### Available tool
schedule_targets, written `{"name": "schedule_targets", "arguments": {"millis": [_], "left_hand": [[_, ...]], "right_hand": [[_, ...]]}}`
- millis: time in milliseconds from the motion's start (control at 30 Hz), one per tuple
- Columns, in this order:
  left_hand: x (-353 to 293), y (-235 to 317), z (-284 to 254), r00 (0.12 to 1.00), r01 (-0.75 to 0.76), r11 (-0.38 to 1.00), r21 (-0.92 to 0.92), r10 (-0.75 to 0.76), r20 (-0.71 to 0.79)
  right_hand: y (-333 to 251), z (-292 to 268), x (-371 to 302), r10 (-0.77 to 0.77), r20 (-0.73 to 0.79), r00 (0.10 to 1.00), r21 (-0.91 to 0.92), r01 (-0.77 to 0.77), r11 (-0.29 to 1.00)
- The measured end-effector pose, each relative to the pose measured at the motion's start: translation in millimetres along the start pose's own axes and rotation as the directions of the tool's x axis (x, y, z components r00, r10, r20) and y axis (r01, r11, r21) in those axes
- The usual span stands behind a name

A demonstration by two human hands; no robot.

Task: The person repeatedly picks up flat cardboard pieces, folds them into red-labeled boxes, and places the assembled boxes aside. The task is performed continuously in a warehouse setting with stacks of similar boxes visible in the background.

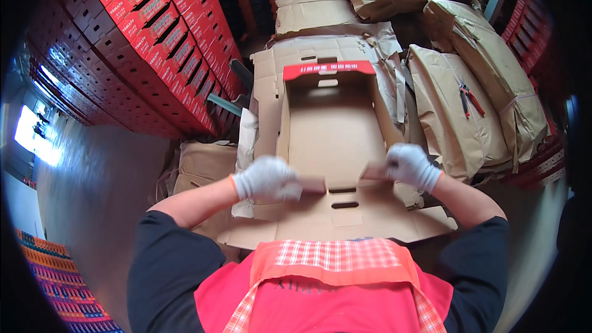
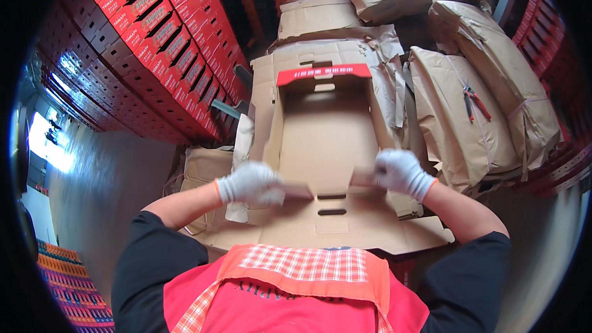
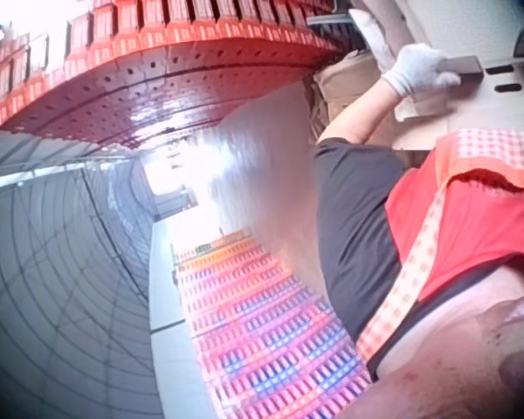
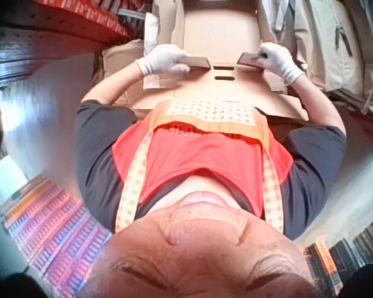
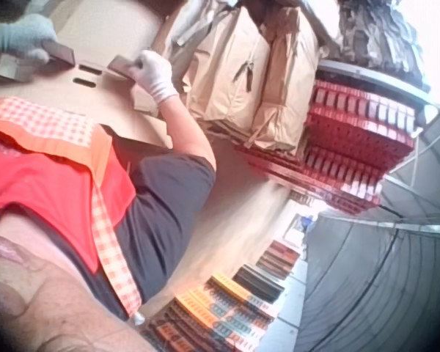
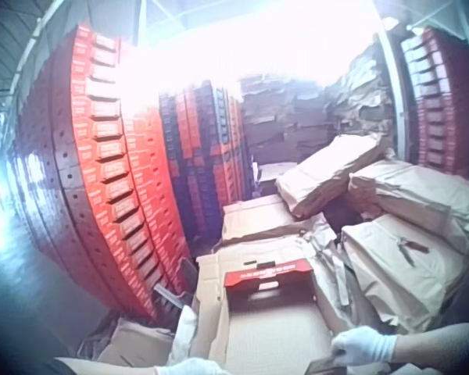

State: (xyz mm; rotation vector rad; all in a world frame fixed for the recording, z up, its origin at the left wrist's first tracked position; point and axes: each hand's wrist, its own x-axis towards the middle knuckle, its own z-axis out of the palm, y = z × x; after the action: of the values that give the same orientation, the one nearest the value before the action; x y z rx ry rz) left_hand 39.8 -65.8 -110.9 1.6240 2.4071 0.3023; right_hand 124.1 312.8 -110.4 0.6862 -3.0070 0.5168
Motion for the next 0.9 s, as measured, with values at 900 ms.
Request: {"name": "schedule_targets", "arguments": {"millis": [900], "left_hand": [[56.5, 27.7, 125.5, 0.314, -0.539, -0.375, -0.754, -0.920, 0.234]], "right_hand": [[39.1, -15.3, 20.1, 0.609, -0.012, 0.793, 0.984, -0.098, 0.147]]}}
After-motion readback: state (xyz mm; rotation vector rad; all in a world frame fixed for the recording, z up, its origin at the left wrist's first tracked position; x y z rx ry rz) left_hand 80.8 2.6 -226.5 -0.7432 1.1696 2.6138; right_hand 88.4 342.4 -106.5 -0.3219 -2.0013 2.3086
